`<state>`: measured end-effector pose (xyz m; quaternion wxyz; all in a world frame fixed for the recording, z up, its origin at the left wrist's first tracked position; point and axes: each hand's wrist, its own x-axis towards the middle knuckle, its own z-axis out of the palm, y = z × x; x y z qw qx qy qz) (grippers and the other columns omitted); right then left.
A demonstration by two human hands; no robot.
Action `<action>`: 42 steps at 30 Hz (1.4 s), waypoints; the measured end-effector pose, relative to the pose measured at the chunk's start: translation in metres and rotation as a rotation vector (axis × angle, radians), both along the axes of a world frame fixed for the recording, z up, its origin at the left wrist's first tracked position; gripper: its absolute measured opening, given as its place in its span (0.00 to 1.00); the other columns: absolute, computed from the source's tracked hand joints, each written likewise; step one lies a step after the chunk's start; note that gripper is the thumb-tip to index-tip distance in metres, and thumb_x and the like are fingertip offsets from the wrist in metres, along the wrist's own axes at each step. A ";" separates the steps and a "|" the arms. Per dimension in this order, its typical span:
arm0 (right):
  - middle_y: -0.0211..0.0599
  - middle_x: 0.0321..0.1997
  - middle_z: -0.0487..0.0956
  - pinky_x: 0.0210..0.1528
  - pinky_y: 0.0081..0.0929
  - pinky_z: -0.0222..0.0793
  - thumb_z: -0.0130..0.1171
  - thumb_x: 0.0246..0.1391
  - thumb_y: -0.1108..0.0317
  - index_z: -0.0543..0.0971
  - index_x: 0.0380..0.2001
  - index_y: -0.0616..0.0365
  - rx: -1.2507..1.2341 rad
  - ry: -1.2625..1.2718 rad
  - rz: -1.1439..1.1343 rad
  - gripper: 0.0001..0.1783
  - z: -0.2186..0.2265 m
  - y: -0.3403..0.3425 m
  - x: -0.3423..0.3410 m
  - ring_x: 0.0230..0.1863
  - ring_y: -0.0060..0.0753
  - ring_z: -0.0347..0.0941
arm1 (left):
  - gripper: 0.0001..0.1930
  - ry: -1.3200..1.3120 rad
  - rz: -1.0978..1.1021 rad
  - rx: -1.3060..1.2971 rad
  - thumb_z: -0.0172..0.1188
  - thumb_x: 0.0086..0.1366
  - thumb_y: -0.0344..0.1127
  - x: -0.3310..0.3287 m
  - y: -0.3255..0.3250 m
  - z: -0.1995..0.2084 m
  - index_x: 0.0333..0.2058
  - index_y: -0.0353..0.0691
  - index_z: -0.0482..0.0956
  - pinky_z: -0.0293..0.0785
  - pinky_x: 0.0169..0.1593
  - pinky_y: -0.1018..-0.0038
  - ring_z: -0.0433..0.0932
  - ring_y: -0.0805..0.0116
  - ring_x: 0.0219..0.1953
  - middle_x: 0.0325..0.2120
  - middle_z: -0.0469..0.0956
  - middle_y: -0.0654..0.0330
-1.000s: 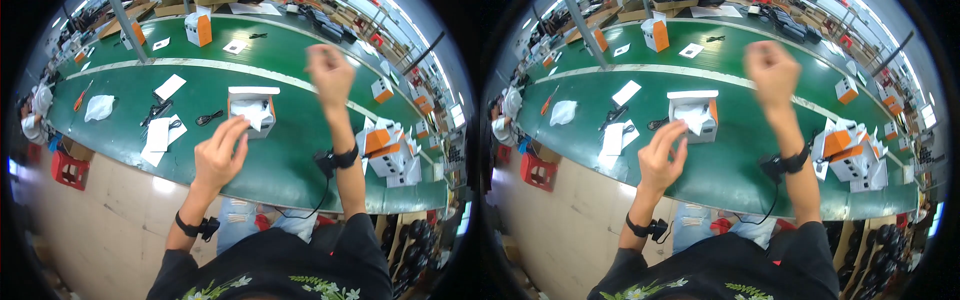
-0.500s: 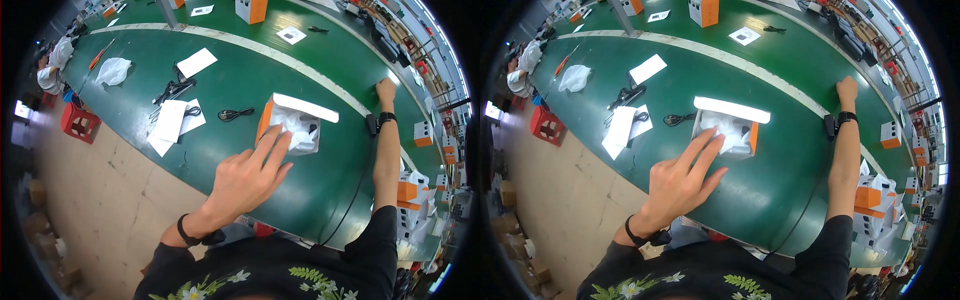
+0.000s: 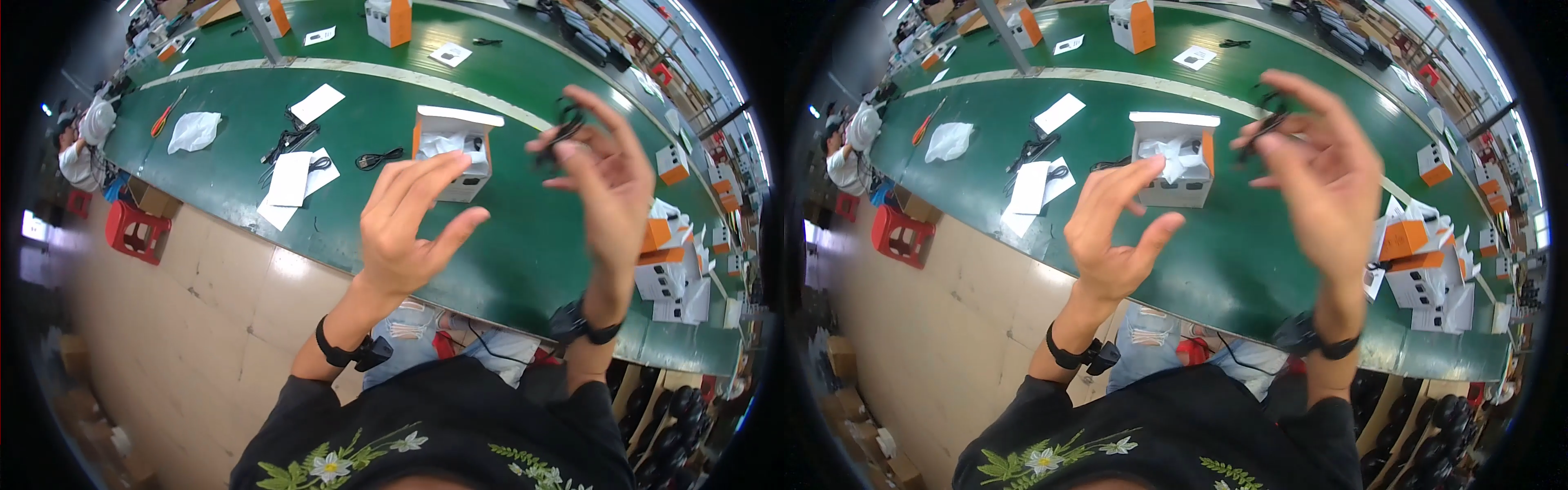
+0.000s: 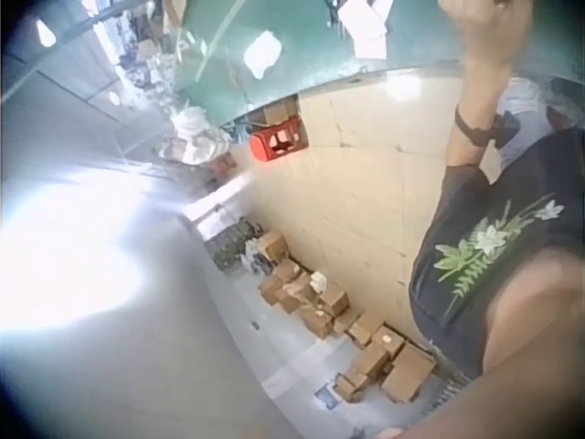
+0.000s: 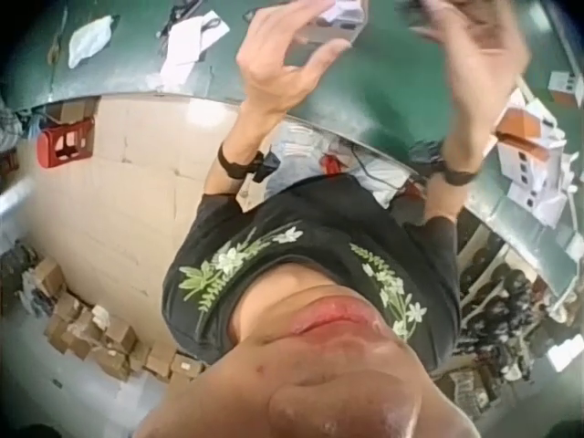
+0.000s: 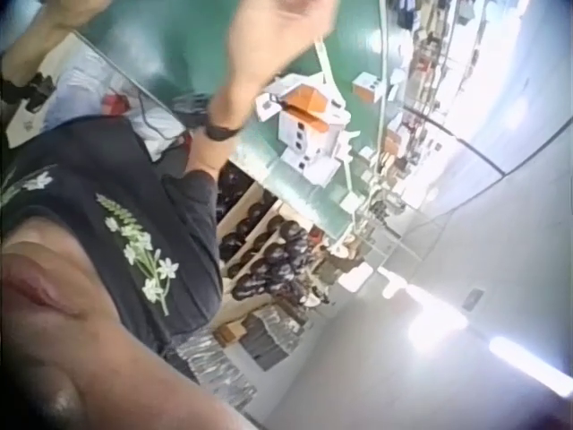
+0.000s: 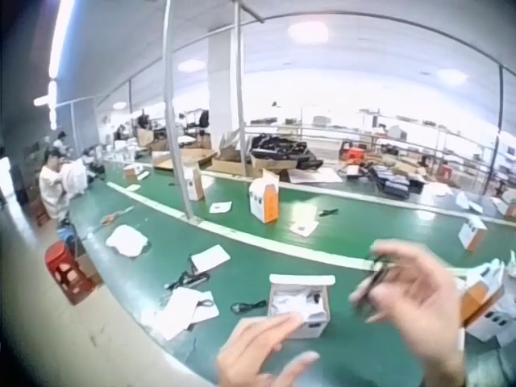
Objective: Assemble product boxes and place small electronic components and cables inside.
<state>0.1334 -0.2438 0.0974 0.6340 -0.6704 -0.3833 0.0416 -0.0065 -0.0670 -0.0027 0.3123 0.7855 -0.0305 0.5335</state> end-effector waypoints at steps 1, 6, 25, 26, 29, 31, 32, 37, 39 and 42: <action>0.42 0.48 0.91 0.43 0.21 0.86 0.69 0.67 0.77 0.78 0.67 0.62 0.066 0.105 0.025 0.26 -0.008 0.002 -0.019 0.49 0.29 0.89 | 0.27 -0.006 -0.011 0.007 0.83 0.60 0.33 0.000 -0.006 0.004 0.59 0.36 0.88 0.82 0.32 0.71 0.88 0.66 0.35 0.55 0.89 0.49; 0.41 0.52 0.90 0.43 0.21 0.83 0.72 0.64 0.80 0.81 0.53 0.66 0.076 0.181 -0.060 0.16 -0.053 0.019 -0.040 0.51 0.25 0.87 | 0.26 0.149 -0.086 -0.147 0.82 0.60 0.29 0.001 -0.008 0.004 0.58 0.36 0.89 0.85 0.40 0.69 0.87 0.62 0.43 0.43 0.92 0.53; 0.31 0.51 0.90 0.42 0.36 0.85 0.76 0.61 0.63 0.92 0.50 0.51 -0.047 -0.646 -0.386 0.15 -0.126 0.045 0.010 0.51 0.42 0.85 | 0.09 0.621 0.353 0.909 0.68 0.57 0.30 0.051 0.052 0.025 0.36 0.44 0.93 0.71 0.47 0.64 0.76 0.61 0.47 0.34 0.84 0.65; 0.27 0.50 0.89 0.41 0.36 0.85 0.76 0.60 0.62 0.93 0.46 0.50 -0.043 -0.790 -0.375 0.12 -0.126 0.044 0.012 0.53 0.39 0.83 | 0.12 0.615 0.413 1.000 0.69 0.56 0.30 0.050 0.046 0.021 0.39 0.44 0.93 0.71 0.47 0.64 0.76 0.61 0.47 0.36 0.85 0.64; 0.26 0.50 0.89 0.43 0.36 0.86 0.76 0.60 0.64 0.93 0.44 0.51 -0.106 -0.819 -0.309 0.10 -0.123 0.039 0.013 0.54 0.39 0.83 | 0.16 0.544 0.378 0.958 0.70 0.56 0.28 0.041 0.040 0.018 0.44 0.41 0.93 0.73 0.49 0.63 0.77 0.60 0.50 0.41 0.85 0.61; 0.26 0.50 0.90 0.43 0.36 0.86 0.77 0.59 0.64 0.93 0.44 0.50 -0.139 -0.820 -0.278 0.10 -0.124 0.037 0.015 0.55 0.39 0.84 | 0.17 0.472 0.285 0.825 0.71 0.57 0.26 0.032 0.040 0.017 0.47 0.40 0.93 0.75 0.52 0.63 0.78 0.59 0.53 0.44 0.86 0.58; 0.25 0.51 0.90 0.43 0.36 0.86 0.76 0.60 0.65 0.93 0.44 0.50 -0.172 -0.841 -0.272 0.09 -0.123 0.035 0.016 0.55 0.39 0.83 | 0.19 0.325 0.164 0.527 0.71 0.61 0.26 0.028 0.039 0.015 0.53 0.38 0.90 0.77 0.56 0.62 0.78 0.60 0.57 0.48 0.85 0.56; 0.23 0.50 0.88 0.38 0.37 0.87 0.74 0.60 0.65 0.92 0.42 0.51 -0.180 -0.912 -0.238 0.08 -0.119 0.036 0.016 0.56 0.39 0.83 | 0.37 0.094 -0.336 -0.568 0.72 0.71 0.26 0.042 0.064 0.012 0.76 0.38 0.70 0.80 0.65 0.67 0.79 0.66 0.64 0.63 0.80 0.53; 0.25 0.50 0.88 0.39 0.37 0.87 0.74 0.60 0.66 0.92 0.42 0.52 -0.163 -0.899 -0.207 0.08 -0.119 0.036 0.020 0.56 0.39 0.83 | 0.37 0.287 -0.452 -0.520 0.74 0.70 0.25 0.053 0.090 -0.001 0.76 0.38 0.71 0.80 0.65 0.67 0.80 0.65 0.63 0.63 0.81 0.53; 0.26 0.49 0.88 0.39 0.38 0.87 0.74 0.60 0.65 0.92 0.41 0.53 -0.188 -0.866 -0.183 0.08 -0.114 0.033 0.017 0.56 0.40 0.83 | 0.35 0.730 -0.504 -0.555 0.77 0.64 0.24 0.058 0.095 -0.012 0.70 0.38 0.80 0.81 0.66 0.63 0.84 0.60 0.63 0.64 0.84 0.55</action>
